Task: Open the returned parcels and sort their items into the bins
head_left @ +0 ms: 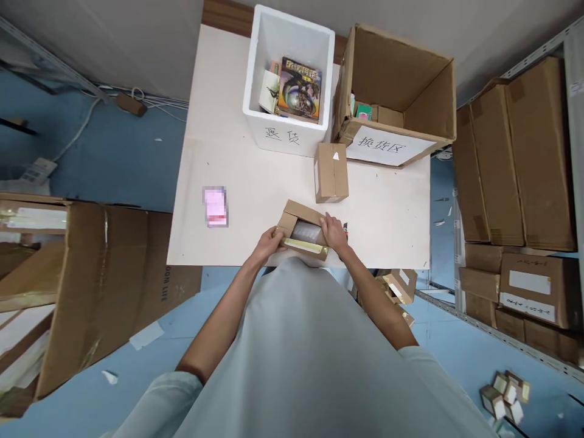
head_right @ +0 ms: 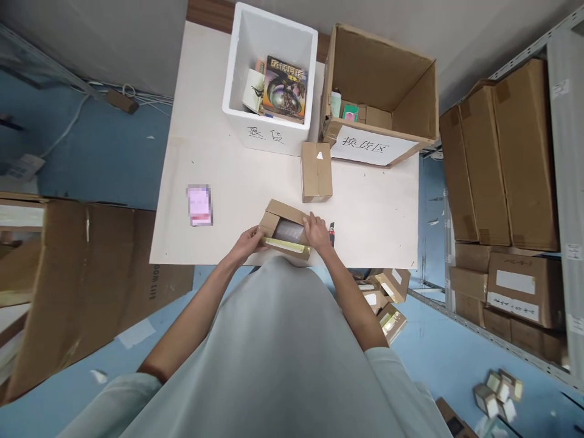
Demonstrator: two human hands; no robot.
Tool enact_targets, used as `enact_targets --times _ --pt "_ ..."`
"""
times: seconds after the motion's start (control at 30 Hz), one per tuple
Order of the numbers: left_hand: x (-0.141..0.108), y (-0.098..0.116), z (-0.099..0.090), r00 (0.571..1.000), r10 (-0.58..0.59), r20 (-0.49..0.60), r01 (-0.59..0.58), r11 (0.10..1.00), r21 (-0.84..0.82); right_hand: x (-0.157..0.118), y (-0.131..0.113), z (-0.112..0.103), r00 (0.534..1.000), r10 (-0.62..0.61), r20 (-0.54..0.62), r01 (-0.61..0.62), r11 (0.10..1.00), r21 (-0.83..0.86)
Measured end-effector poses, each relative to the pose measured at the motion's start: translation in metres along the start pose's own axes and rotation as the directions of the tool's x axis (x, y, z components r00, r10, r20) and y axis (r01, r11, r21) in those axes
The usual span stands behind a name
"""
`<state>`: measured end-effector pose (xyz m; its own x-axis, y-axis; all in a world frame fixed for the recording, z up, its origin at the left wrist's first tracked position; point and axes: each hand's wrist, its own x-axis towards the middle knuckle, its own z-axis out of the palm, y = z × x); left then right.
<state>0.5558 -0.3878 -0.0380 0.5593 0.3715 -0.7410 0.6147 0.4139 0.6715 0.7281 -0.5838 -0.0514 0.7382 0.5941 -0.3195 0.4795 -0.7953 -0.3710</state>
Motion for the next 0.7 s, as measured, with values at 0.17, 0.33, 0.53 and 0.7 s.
enact_targets --times 0.17,0.33,0.53,0.7 --pt "-0.014 -0.008 -0.010 0.988 0.113 0.107 -0.098 0.987 -0.130 0.010 0.009 0.014 1.000 0.014 0.005 -0.014 0.994 0.107" --pt "-0.021 -0.016 -0.017 0.974 0.146 0.175 -0.128 0.986 -0.111 0.007 0.006 0.022 0.999 0.028 -0.044 -0.023 0.993 0.119" --pt "-0.024 -0.012 -0.027 0.963 0.260 0.069 -0.269 0.939 0.215 0.005 0.004 0.025 1.000 0.004 -0.027 -0.001 0.992 0.123" --pt "-0.016 0.009 0.014 0.796 0.566 0.214 -0.552 0.533 0.641 0.005 -0.002 0.029 1.000 0.005 0.005 -0.005 0.991 0.135"
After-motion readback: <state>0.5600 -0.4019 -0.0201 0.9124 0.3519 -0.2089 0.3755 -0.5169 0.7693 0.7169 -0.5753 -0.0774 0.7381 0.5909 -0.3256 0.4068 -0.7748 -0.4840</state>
